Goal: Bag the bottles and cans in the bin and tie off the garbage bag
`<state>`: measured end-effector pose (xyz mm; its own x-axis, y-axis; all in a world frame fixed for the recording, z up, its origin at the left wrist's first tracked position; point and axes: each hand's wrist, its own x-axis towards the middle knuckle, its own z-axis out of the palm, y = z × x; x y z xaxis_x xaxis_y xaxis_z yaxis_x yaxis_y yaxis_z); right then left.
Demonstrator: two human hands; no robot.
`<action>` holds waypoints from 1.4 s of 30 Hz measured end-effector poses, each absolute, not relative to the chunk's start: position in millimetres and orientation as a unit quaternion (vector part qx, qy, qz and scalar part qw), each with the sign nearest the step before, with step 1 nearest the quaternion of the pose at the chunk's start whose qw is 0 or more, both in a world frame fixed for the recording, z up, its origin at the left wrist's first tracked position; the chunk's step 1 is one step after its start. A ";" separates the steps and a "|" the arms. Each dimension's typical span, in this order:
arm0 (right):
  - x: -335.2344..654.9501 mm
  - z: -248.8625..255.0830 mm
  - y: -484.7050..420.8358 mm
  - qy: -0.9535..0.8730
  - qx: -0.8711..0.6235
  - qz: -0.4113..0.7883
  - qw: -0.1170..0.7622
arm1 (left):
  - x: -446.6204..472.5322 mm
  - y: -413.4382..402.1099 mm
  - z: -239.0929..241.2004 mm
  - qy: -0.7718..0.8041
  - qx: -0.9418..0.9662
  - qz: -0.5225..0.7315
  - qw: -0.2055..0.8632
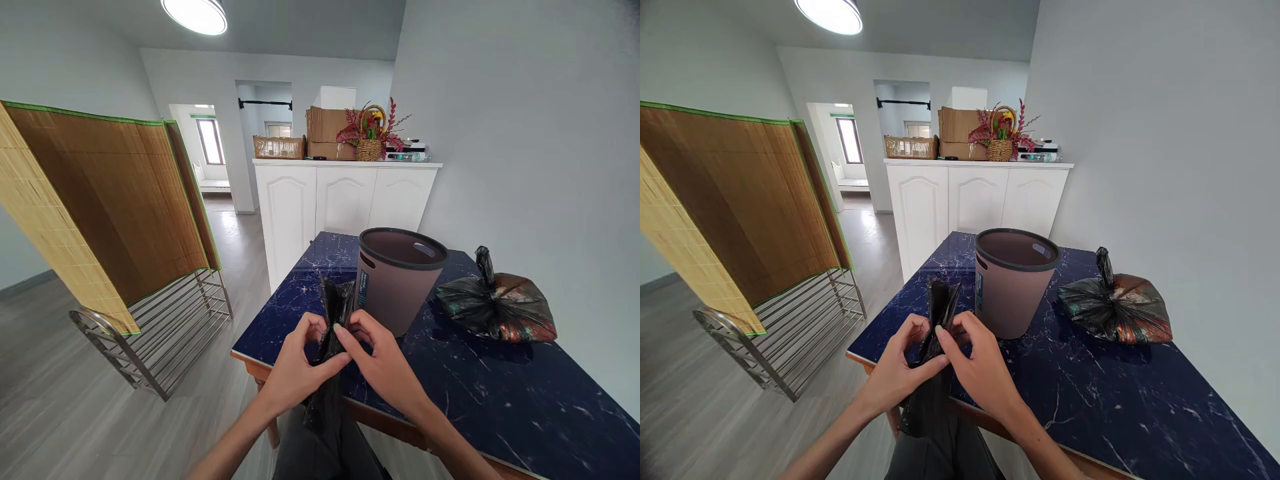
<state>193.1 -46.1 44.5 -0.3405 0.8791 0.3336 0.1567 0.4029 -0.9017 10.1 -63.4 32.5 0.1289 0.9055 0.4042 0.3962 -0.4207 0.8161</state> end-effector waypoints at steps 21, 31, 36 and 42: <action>259.8 20.1 -45.8 -0.613 -0.410 0.495 0.459 | -70.9 -51.3 16.5 0.498 0.491 0.593 0.399; 261.0 23.3 -53.5 -0.548 -0.412 0.532 0.497 | -91.1 -43.9 22.0 0.547 0.538 0.583 0.266; 253.9 30.6 -59.0 -0.520 -0.399 0.573 0.491 | -66.6 -71.9 23.0 0.500 0.699 0.435 0.269; 266.3 42.2 -61.7 -0.476 -0.401 0.590 0.514 | -85.0 -54.4 22.6 0.583 0.714 0.340 0.188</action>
